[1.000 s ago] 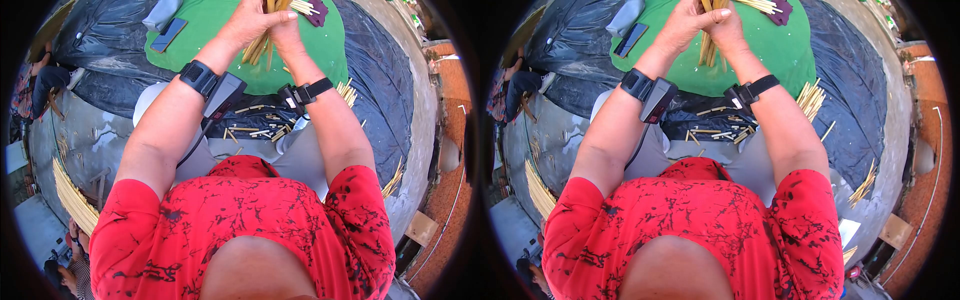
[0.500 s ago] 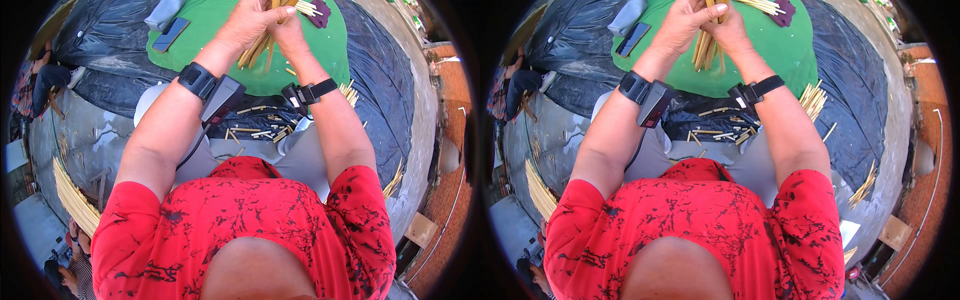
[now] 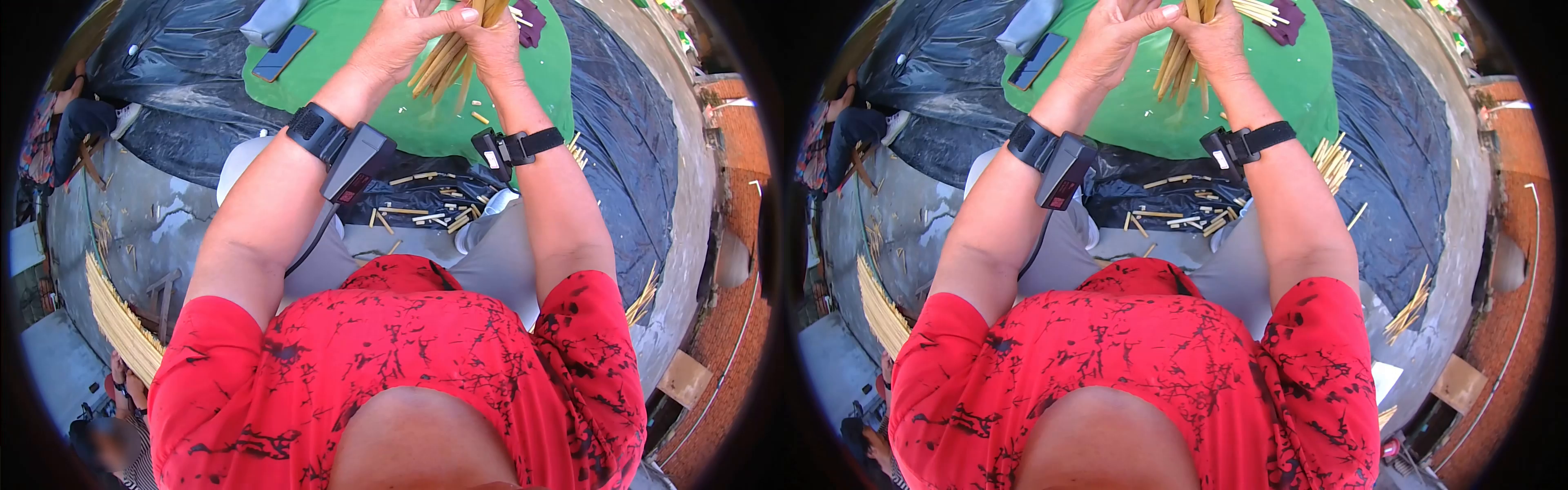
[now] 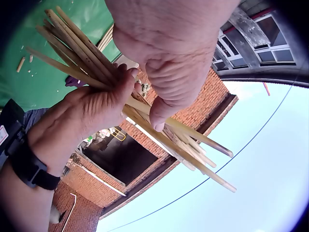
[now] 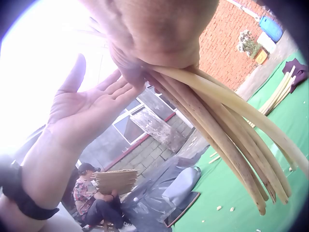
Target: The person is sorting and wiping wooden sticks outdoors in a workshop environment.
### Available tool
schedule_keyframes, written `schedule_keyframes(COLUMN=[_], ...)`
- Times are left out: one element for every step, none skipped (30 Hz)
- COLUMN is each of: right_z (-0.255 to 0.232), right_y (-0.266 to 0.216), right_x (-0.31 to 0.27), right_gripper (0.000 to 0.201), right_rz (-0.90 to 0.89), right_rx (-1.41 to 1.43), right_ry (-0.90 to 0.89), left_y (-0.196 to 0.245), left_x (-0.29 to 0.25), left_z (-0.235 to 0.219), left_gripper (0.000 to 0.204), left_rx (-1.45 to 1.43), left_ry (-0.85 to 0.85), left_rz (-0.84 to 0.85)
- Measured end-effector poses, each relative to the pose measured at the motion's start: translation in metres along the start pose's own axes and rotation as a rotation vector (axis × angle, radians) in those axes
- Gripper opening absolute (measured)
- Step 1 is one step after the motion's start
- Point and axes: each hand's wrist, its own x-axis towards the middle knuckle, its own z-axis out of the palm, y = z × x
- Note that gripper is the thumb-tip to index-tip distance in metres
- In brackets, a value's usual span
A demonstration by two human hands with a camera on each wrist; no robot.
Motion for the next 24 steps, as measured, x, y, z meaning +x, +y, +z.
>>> schedule_keyframes(right_z=[-0.002, -0.002, 0.000, 0.003, 0.005, 0.008, 0.009, 0.009, 0.010, 0.010, 0.010, 0.010, 0.010, 0.009, 0.010, 0.012, 0.013, 0.014, 0.015, 0.015, 0.017, 0.017, 0.014, 0.013], right_y=[0.001, 0.002, 0.001, 0.001, 0.000, 0.001, 0.001, 0.001, 0.002, 0.003, 0.004, 0.005, 0.005, 0.006, 0.007, 0.006, 0.006, 0.008, 0.010, 0.014, 0.016, 0.019, 0.020, 0.015], right_x=[0.000, -0.001, -0.004, -0.006, -0.007, -0.007, -0.008, -0.007, -0.006, -0.005, -0.003, -0.002, -0.001, -0.003, -0.005, -0.007, -0.009, -0.010, -0.012, -0.012, -0.011, -0.010, -0.010, -0.008], right_gripper=[0.031, 0.031, 0.031, 0.032, 0.032, 0.031, 0.031, 0.031, 0.030, 0.030, 0.030, 0.030, 0.030, 0.030, 0.029, 0.029, 0.029, 0.027, 0.025, 0.025, 0.025, 0.024, 0.024, 0.024], right_rz=[0.051, 0.051, 0.061, 0.071, 0.072, 0.023, -0.026, -0.026, -0.064, -0.100, -0.099, -0.059, -0.018, -0.016, 0.077, 0.165, 0.166, 0.060, -0.047, -0.049, -0.016, 0.017, 0.017, 0.005], right_rx=[0.078, 0.075, 0.069, 0.065, 0.065, -0.047, -0.159, -0.158, -0.218, -0.278, -0.279, -0.094, 0.090, 0.088, 0.137, 0.188, 0.189, -0.026, -0.241, -0.240, -0.162, -0.083, -0.083, -0.224], right_ry=[-0.011, -0.010, 0.015, 0.039, 0.040, 0.034, 0.028, 0.028, 0.032, 0.035, 0.035, 0.003, -0.029, -0.031, -0.022, -0.012, -0.015, -0.019, -0.021, -0.021, -0.017, -0.013, -0.013, -0.013], left_y=[-0.002, -0.005, -0.008, -0.010, -0.012, -0.013, -0.014, -0.016, -0.014, -0.012, -0.011, -0.010, -0.009, -0.009, -0.006, -0.003, -0.002, -0.001, -0.001, -0.002, -0.005, -0.008, -0.009, -0.009], left_x=[-0.001, -0.003, -0.005, -0.006, -0.005, -0.003, -0.001, -0.002, -0.003, -0.003, -0.002, 0.000, 0.001, 0.001, 0.001, 0.000, -0.002, -0.002, -0.003, -0.003, -0.002, -0.002, -0.001, 0.000], left_z=[-0.002, -0.004, -0.005, -0.007, -0.008, -0.008, -0.008, -0.007, -0.005, -0.003, -0.004, -0.005, -0.006, -0.006, -0.005, -0.004, -0.004, -0.004, -0.004, -0.004, -0.004, -0.005, -0.007, -0.008], left_gripper=[0.079, 0.079, 0.079, 0.078, 0.078, 0.077, 0.077, 0.077, 0.075, 0.074, 0.074, 0.074, 0.073, 0.073, 0.073, 0.072, 0.072, 0.072, 0.071, 0.071, 0.071, 0.071, 0.071, 0.071], left_rx=[0.010, 0.007, -0.002, -0.011, -0.010, 0.078, 0.165, 0.166, 0.213, 0.258, 0.257, 0.265, 0.272, 0.269, 0.196, 0.127, 0.127, 0.182, 0.236, 0.238, 0.191, 0.144, 0.144, 0.173], left_ry=[-0.013, -0.014, -0.025, -0.035, -0.035, -0.107, -0.178, -0.178, -0.158, -0.138, -0.138, -0.135, -0.130, -0.128, -0.142, -0.158, -0.155, -0.174, -0.194, -0.193, -0.186, -0.179, -0.179, -0.163], left_rz=[-0.019, -0.019, -0.070, -0.123, -0.124, -0.067, -0.010, -0.010, 0.007, 0.022, 0.022, 0.026, 0.030, 0.029, -0.012, -0.050, -0.049, -0.075, -0.101, -0.100, -0.059, -0.018, -0.018, 0.009])
